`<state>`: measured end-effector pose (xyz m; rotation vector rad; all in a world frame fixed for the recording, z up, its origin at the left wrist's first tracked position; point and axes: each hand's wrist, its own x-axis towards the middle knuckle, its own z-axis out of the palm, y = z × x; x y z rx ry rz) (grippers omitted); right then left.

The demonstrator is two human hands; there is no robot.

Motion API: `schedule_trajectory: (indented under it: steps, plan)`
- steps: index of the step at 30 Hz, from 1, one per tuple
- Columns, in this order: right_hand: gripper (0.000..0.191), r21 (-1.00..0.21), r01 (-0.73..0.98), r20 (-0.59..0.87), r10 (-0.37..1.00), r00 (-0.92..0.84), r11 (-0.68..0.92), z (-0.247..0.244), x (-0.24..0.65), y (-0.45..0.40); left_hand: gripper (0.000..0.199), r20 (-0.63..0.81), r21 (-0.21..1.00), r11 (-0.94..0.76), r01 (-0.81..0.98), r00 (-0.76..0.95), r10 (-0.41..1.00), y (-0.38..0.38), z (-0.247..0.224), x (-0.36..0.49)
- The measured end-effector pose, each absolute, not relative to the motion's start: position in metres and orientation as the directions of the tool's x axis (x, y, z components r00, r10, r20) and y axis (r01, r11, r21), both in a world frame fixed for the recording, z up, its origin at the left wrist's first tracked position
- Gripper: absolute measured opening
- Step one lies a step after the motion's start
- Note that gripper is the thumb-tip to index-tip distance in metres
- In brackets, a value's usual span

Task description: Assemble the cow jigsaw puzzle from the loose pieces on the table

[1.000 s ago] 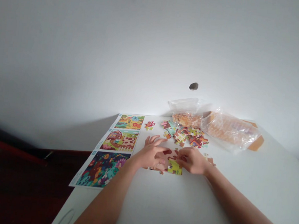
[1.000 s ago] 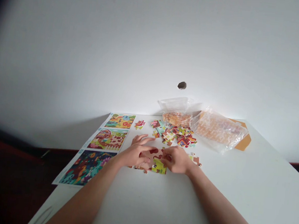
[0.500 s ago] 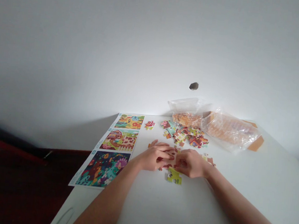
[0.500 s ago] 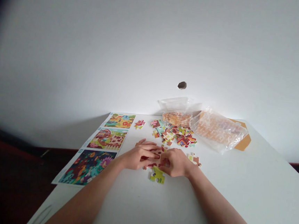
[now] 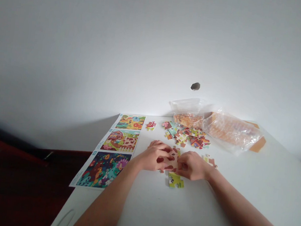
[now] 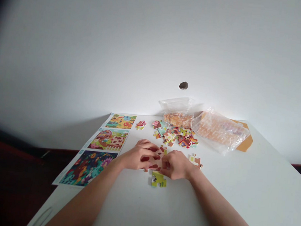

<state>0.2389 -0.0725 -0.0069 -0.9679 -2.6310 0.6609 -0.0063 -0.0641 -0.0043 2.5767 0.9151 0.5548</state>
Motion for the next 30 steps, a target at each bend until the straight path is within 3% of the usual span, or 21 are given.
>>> schedule_trajectory:
  steps: [14, 20, 26, 30]
  plan:
    - [0.038, -0.483, 0.576, 0.050, 0.677, -0.734, 0.659, -0.0035, 0.2403, -0.0733, 0.024, 0.198, 0.450, -0.704, 0.549, 0.708, 0.678, -0.0655, -0.0036, -0.0063]
    - [0.029, -0.460, 0.592, 0.057, 0.687, -0.724, 0.662, -0.0052, 0.2425, -0.0709, 0.026, 0.177, 0.448, -0.700, 0.555, 0.713, 0.679, -0.0658, -0.0028, -0.0069]
    - [0.036, -0.488, 0.580, 0.067, 0.691, -0.720, 0.652, -0.0036, 0.2392, -0.0735, 0.025, 0.172, 0.462, -0.692, 0.555, 0.710, 0.683, -0.0659, -0.0025, -0.0067]
    - [0.025, -0.487, 0.591, 0.035, 0.691, -0.722, 0.643, 0.0019, 0.2404, -0.0751, 0.026, 0.172, 0.485, -0.686, 0.542, 0.710, 0.683, -0.0654, -0.0021, -0.0071]
